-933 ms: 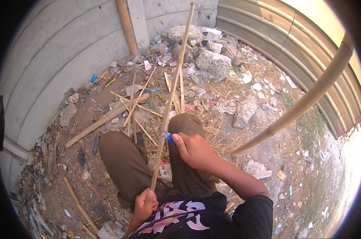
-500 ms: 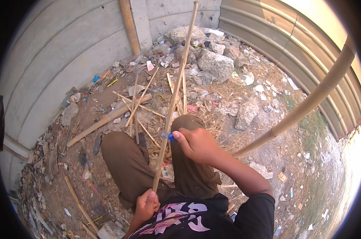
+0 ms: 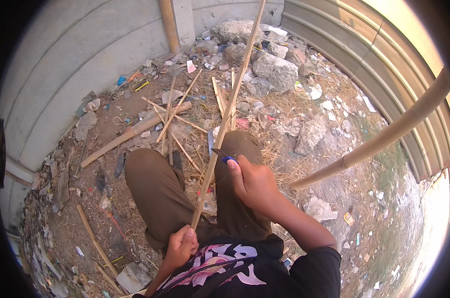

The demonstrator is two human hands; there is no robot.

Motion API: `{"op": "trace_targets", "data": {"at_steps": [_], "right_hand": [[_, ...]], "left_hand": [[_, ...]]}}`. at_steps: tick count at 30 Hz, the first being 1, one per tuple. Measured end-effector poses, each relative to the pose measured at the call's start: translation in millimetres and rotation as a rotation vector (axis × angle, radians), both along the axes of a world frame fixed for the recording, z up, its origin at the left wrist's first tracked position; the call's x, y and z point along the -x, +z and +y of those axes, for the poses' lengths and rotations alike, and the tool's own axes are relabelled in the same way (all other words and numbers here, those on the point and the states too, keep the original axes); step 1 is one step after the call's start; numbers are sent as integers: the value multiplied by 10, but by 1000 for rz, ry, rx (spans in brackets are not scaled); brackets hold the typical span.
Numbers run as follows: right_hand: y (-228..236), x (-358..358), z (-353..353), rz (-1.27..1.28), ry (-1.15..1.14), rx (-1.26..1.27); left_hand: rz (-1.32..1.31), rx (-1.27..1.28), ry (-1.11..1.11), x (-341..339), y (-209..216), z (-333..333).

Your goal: The person sits on the ground and uses a utility knife to shave and sharpen thin bamboo sticks. They hold the sticks with one hand and scrape the blade along the length to remove the outer layer. Later, they use a machete to further split and shape the bamboo pieces.

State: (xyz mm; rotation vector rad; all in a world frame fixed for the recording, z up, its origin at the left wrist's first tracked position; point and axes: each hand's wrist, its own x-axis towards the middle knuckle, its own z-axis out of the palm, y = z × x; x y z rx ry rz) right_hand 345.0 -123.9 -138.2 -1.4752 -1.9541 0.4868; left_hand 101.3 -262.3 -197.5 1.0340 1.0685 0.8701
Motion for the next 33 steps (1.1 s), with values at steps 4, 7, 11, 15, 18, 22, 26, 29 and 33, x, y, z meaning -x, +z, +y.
{"op": "trace_targets", "data": {"at_steps": [4, 7, 11, 15, 18, 22, 26, 29, 33], "right_hand": [[95, -63, -7, 252, 49, 257], [65, -18, -112, 259, 130, 20], [-168, 129, -418, -20, 250, -162], [-284, 193, -594, -133, 313, -87], [-320, 221, -584, -200, 279, -125], [-142, 170, -352, -320, 252, -214], [-61, 135, -55, -445, 271, -249], [134, -127, 701, -307, -183, -314], [342, -414, 994, -311, -184, -309]], "left_hand": [[-2, -14, -20, -11, 19, 5], [-74, 12, 11, 27, -13, 10], [-169, 81, 29, 37, -14, 11], [-140, 70, 3, 34, 5, -22], [-138, 75, 1, 43, 9, 10], [-119, 4, -7, 35, -58, -14], [-175, 58, 16, 22, -68, 18], [-134, 26, 1, 53, -99, 8], [-29, -129, -49, 20, -41, -73]]}}
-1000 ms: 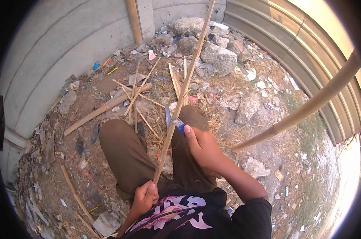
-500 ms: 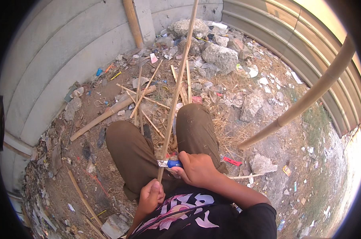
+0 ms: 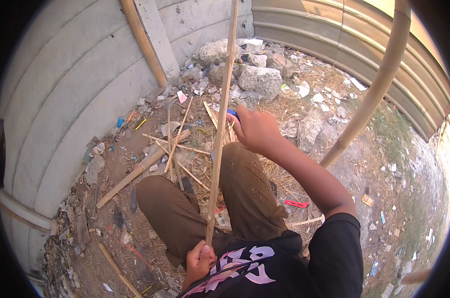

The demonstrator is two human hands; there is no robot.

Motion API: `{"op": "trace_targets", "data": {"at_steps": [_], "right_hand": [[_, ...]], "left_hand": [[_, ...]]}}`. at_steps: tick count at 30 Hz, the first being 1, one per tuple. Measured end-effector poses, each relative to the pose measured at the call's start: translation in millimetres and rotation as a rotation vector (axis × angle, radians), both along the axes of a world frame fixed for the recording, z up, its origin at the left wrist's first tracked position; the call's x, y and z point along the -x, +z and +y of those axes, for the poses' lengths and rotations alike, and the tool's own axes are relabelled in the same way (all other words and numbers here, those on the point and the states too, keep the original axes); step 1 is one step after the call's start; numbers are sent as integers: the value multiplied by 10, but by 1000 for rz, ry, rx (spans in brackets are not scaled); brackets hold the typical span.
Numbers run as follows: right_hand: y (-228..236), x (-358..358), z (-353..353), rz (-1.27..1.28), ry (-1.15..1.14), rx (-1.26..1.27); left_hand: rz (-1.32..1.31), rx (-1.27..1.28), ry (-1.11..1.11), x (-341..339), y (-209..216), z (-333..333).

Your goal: The person sits on the ground and uses a utility knife to shave and sharpen thin bamboo sticks. They hold the sticks with one hand and scrape the blade along the length to remove the outer layer. Later, they use a machete to further split and shape the bamboo pieces.

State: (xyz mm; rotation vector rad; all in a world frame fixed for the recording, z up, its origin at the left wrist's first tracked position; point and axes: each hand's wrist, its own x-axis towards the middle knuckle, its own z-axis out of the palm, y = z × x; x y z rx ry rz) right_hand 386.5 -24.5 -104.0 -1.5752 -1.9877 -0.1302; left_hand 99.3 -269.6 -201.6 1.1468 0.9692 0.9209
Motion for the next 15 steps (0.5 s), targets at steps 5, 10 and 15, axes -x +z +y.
{"op": "trace_targets", "data": {"at_steps": [5, 10, 15], "right_hand": [[-499, 336, -644, 352, 183, 266], [-576, 508, -1277, 126, 392, 286], [-538, 540, -1269, -133, 464, 156]], "left_hand": [[-201, 215, 67, 26, -58, 79], [-149, 230, 111, 30, 57, 60], [26, 91, 113, 13, 38, 39]]}}
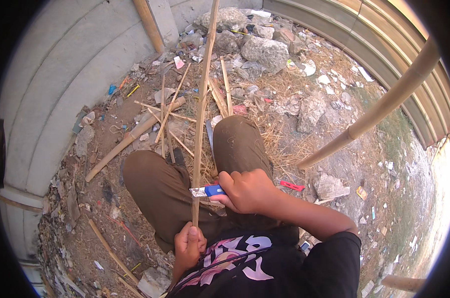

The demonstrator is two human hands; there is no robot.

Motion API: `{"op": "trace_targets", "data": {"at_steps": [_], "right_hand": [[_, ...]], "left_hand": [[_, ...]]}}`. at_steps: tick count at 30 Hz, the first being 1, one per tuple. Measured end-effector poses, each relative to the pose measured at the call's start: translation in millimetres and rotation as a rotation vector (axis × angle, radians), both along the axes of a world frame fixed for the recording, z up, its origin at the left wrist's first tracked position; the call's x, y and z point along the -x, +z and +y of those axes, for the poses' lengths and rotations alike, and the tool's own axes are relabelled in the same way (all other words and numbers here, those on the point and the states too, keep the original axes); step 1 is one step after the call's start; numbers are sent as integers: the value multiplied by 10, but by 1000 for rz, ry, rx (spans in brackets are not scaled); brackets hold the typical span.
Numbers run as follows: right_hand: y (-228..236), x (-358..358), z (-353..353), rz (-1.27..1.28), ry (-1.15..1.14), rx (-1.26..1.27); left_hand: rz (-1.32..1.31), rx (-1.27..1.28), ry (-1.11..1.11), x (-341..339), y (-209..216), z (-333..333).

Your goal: The person sits on the ground and uses a utility knife to shave and sharpen thin bamboo sticks. They hold the sticks with one hand and scrape the blade along the length to remove the outer layer. Later, they use a machete to further split and shape the bamboo pieces.

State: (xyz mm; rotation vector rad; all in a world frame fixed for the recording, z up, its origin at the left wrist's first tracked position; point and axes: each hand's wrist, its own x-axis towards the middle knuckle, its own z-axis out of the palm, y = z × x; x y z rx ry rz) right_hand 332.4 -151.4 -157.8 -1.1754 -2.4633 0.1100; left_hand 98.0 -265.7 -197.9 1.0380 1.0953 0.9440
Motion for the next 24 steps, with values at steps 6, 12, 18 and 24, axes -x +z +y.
{"op": "trace_targets", "data": {"at_steps": [6, 12, 18, 24], "right_hand": [[158, -7, 385, -25, -121, -84], [636, -469, 1277, 148, -537, -146], [179, -221, 815, 266, -362, 103], [-2, -105, 265, 203, -128, -24]], "left_hand": [[-32, 20, 20, 8, 13, 70], [85, -97, -47, -5, -22, -23], [-77, 37, 27, -30, 10, 41], [-55, 17, 33, 4, 46, 19]]}}
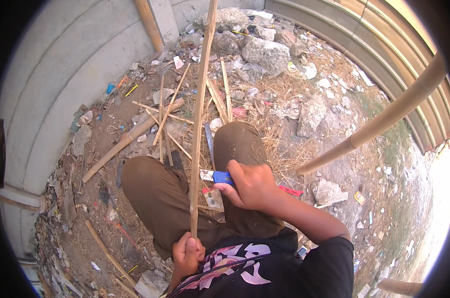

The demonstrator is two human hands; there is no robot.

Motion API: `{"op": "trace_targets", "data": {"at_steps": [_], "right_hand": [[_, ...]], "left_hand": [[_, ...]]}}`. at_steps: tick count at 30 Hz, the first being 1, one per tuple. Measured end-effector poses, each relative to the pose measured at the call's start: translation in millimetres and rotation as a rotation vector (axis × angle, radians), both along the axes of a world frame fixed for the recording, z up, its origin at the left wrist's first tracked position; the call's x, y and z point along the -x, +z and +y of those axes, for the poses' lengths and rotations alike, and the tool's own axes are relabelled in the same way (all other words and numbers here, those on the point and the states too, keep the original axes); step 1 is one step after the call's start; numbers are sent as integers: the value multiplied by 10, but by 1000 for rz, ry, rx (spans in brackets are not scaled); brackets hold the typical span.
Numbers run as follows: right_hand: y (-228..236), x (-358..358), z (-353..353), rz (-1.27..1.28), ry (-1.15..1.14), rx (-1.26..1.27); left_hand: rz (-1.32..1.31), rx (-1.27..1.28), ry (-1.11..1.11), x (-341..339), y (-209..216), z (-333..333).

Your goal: The person sits on the ground and uses a utility knife to shave and sharpen thin bamboo sticks. They hold the sticks with one hand and scrape the blade along the length to remove the outer layer. Later, they use a machete to further split and shape the bamboo pieces.

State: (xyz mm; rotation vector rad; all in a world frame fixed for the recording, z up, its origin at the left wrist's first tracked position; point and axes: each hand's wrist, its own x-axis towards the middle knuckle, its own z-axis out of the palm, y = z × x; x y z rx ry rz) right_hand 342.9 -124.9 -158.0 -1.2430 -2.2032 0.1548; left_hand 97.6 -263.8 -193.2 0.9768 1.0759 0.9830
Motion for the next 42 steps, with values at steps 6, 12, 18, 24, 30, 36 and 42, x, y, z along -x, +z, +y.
{"op": "trace_targets", "data": {"at_steps": [6, 12, 18, 24, 30, 36, 42], "right_hand": [[221, -24, 103, -22, 98, -100], [287, 49, 117, -155, 47, -32], [538, -58, 498, -204, -39, -147], [657, -30, 881, -352, -44, -255], [1025, -545, 1652, -124, -370, -438], [838, -192, 1312, -115, -173, -181], [76, 159, 87, -132, 264, -49]], "left_hand": [[30, -12, -21, -6, -27, 10], [-52, -5, -36, 3, -30, 38], [-120, -10, -82, 33, -64, 35], [-274, 63, -32, 84, -144, 27], [-156, -27, -106, 33, -113, 69], [-266, 77, -47, 47, -177, 44], [-245, 68, -49, 24, -86, 47]]}}
